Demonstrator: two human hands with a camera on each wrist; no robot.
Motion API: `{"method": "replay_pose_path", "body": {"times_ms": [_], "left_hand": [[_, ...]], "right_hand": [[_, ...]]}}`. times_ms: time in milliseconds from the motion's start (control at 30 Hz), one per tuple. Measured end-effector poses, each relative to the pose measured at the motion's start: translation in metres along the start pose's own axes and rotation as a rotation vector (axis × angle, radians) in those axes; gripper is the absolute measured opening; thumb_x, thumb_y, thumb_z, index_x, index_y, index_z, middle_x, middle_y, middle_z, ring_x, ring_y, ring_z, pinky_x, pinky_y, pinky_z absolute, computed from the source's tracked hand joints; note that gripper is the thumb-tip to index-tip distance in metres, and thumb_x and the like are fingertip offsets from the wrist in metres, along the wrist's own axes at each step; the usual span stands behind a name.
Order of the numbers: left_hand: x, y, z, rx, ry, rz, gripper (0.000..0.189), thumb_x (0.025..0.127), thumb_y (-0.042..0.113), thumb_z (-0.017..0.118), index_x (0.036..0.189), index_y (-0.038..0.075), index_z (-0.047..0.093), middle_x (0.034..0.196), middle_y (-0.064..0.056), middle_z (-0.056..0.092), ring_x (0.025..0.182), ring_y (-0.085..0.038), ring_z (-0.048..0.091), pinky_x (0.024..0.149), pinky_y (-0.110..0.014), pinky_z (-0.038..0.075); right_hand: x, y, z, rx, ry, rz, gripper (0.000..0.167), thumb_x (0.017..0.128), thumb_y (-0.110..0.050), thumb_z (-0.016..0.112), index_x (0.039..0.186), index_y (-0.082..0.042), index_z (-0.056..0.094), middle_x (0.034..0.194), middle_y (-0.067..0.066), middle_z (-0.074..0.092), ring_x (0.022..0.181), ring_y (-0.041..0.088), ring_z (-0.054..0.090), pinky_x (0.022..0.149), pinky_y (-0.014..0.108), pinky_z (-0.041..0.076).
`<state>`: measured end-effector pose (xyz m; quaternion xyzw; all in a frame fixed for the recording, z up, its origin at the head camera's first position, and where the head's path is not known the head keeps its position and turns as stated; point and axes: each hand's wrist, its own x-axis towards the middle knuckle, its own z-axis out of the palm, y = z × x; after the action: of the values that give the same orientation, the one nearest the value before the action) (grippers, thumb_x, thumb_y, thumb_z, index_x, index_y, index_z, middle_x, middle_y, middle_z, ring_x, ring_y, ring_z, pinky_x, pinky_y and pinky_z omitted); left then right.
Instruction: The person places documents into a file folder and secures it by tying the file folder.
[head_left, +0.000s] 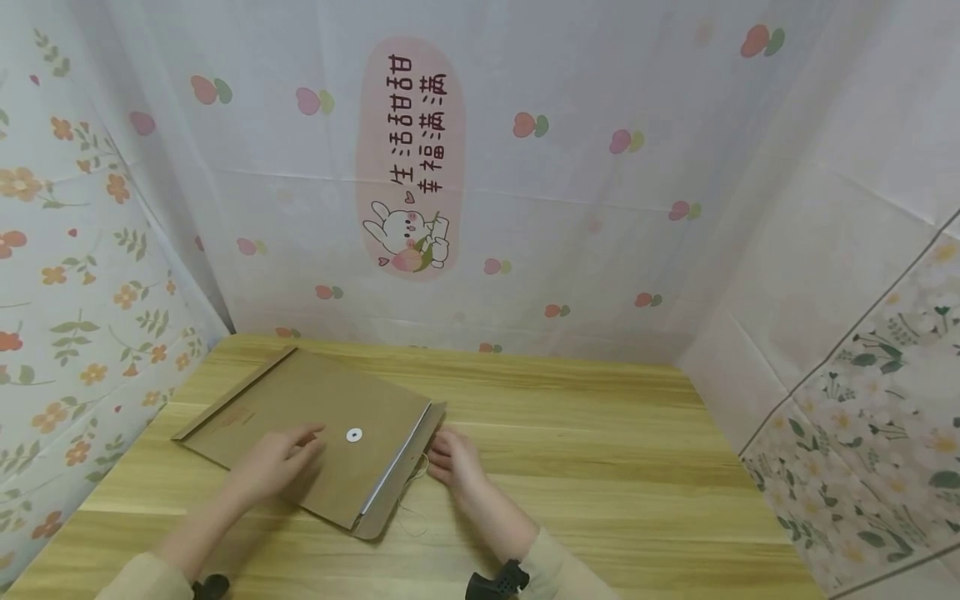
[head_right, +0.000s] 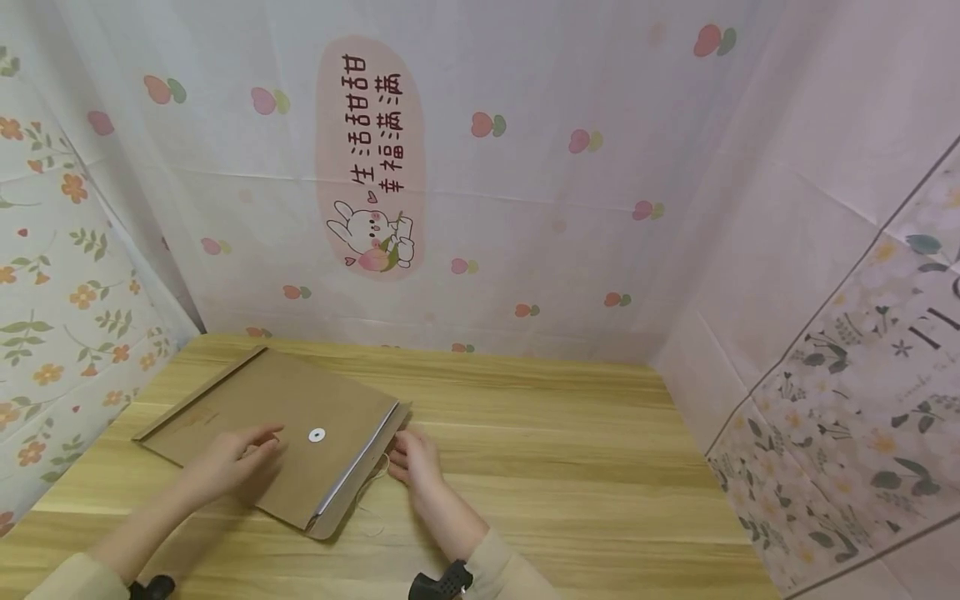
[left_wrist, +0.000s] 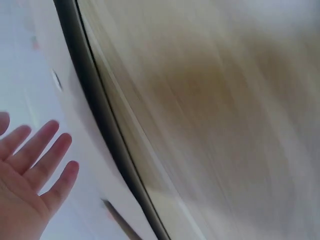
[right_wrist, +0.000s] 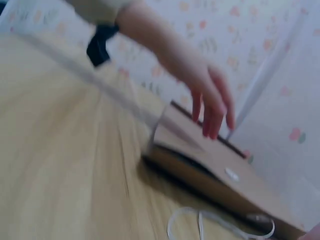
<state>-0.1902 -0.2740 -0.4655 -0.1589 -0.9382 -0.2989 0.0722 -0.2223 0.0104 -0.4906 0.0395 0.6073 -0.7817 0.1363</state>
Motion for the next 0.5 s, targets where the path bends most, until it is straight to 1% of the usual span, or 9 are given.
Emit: {"method": "replay_pose_path", "body": {"times_ms": [100,200,300,367,433,500], "left_hand": [[0.003,-0.015,-0.01,-0.003,0.035,-0.056,0.036,0.098,0.013,0.054,0.124,-0.011,0.054,0.102,-0.026,0.065,0.087,-0.039,0.065,0.073,-0.05,0.054],[0.005,-0.03,-0.02,0.024,0.062,-0.104,0.039,0.1,0.014,0.048,0.127,-0.014,0.049,0.111,-0.034,0.058,0.096,-0.047,0.059,0.079,-0.058,0.049],[0.007,-0.043,-0.03,0.088,0.079,-0.174,0.046,0.102,0.02,0.041,0.131,-0.015,0.043,0.124,-0.04,0.047,0.108,-0.057,0.047,0.085,-0.07,0.038],[0.008,-0.052,-0.036,0.112,0.074,-0.227,0.052,0.104,0.026,0.037,0.134,-0.017,0.038,0.13,-0.043,0.037,0.114,-0.061,0.037,0.086,-0.076,0.029],[0.007,-0.06,-0.042,0.125,0.057,-0.285,0.061,0.104,0.033,0.031,0.137,-0.018,0.031,0.135,-0.045,0.027,0.119,-0.064,0.027,0.086,-0.08,0.021],[0.006,-0.069,-0.047,0.123,0.045,-0.332,0.066,0.104,0.037,0.026,0.138,-0.02,0.025,0.137,-0.046,0.021,0.121,-0.064,0.021,0.087,-0.081,0.017]], "right_hand": [[-0.008,-0.003,0.0,0.075,-0.055,0.055,0.064,0.098,-0.024,0.041,0.139,0.02,0.019,0.137,0.045,0.027,0.125,0.052,0.037,0.102,0.052,0.037],[-0.017,-0.005,0.002,0.125,-0.075,0.096,0.071,0.098,-0.029,0.041,0.141,0.019,0.013,0.14,0.045,0.02,0.129,0.054,0.029,0.105,0.054,0.03],[-0.024,-0.005,0.004,0.157,-0.095,0.129,0.075,0.096,-0.032,0.043,0.142,0.019,0.011,0.14,0.046,0.017,0.129,0.057,0.026,0.106,0.057,0.028],[-0.028,-0.004,0.006,0.173,-0.118,0.152,0.077,0.096,-0.033,0.042,0.142,0.019,0.009,0.14,0.047,0.013,0.129,0.058,0.024,0.105,0.058,0.027],[-0.032,-0.004,0.007,0.183,-0.149,0.175,0.077,0.096,-0.034,0.04,0.143,0.018,0.007,0.14,0.048,0.011,0.129,0.059,0.022,0.106,0.059,0.026],[-0.036,-0.004,0.007,0.196,-0.179,0.196,0.078,0.097,-0.035,0.039,0.143,0.018,0.004,0.14,0.049,0.008,0.129,0.06,0.02,0.106,0.059,0.024]]}}
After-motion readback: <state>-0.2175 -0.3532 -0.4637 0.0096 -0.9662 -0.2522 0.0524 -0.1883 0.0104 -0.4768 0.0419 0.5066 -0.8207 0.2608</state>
